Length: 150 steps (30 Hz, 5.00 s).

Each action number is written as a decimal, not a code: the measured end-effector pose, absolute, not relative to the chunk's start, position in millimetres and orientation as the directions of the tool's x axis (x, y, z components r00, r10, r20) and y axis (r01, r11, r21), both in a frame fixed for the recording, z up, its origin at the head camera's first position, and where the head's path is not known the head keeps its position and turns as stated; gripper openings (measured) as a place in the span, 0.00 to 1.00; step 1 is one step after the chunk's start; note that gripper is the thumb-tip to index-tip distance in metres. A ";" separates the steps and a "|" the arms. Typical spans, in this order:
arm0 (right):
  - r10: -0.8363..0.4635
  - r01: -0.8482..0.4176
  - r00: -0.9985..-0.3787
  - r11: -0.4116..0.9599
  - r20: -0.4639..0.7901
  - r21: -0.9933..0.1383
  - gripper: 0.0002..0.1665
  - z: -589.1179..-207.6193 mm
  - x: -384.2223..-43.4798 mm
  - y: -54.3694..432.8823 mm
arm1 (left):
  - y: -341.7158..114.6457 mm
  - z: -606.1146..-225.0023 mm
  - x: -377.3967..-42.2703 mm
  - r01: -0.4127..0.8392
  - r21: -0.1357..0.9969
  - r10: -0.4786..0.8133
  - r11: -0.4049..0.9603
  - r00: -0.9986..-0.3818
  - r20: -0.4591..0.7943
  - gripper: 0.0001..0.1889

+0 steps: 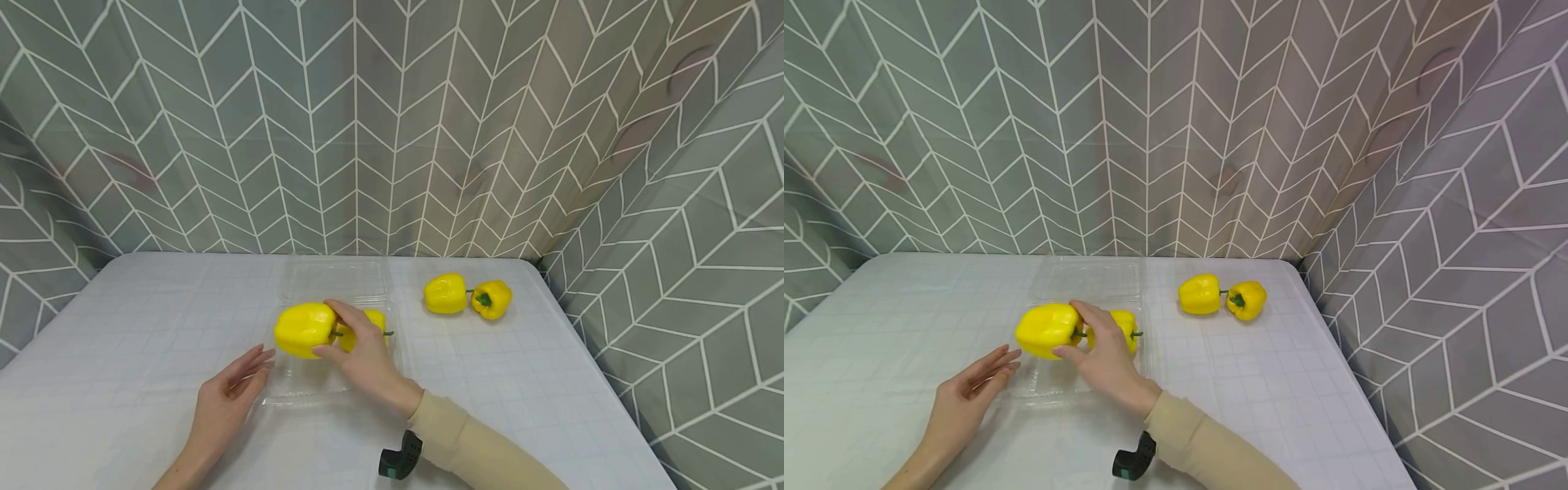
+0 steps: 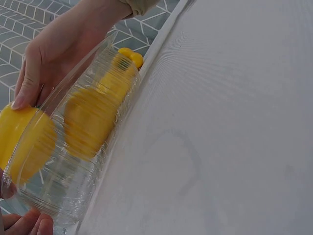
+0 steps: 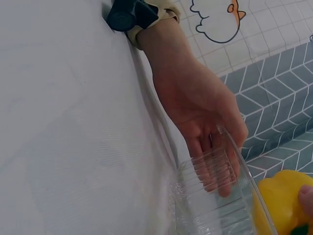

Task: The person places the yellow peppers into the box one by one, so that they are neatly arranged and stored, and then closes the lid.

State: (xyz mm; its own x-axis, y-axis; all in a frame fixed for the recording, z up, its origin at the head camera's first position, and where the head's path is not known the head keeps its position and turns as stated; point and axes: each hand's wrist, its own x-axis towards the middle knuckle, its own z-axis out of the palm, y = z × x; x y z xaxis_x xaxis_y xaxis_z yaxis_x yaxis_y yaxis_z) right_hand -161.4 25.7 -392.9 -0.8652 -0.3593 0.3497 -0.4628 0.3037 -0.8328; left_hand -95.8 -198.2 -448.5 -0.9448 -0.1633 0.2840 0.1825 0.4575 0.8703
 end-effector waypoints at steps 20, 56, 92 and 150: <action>-0.431 -0.485 -0.855 0.468 0.289 -0.738 0.41 -392.1 -166.9 13.6 | -197.1 -445.0 -96.1 0.146 0.864 -0.178 0.482 -0.949 0.259 0.25; -0.501 -0.465 -0.852 0.590 0.152 -0.661 0.39 -395.9 -167.7 11.7 | -196.4 -445.6 -95.6 0.194 0.861 -0.172 0.470 -0.937 0.305 0.23; -0.440 -0.403 -0.890 0.641 0.117 -0.653 0.40 -395.1 -173.5 4.9 | -196.2 -446.9 -95.2 0.201 0.869 -0.169 0.453 -0.937 0.305 0.23; -0.426 -0.466 -0.870 0.545 0.249 -0.697 0.41 -394.2 -174.4 12.5 | -194.2 -446.6 -95.3 0.175 0.871 -0.183 0.458 -0.941 0.285 0.24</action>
State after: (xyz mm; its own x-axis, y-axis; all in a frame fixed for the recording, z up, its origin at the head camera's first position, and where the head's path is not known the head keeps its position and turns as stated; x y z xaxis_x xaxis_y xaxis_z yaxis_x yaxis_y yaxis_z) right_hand -174.4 12.5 -394.2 -0.8701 -0.4256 0.2485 -0.4657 0.5451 -0.6971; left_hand -95.3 -194.2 -446.6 -0.9407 -0.1833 0.2854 0.1750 0.4585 0.8713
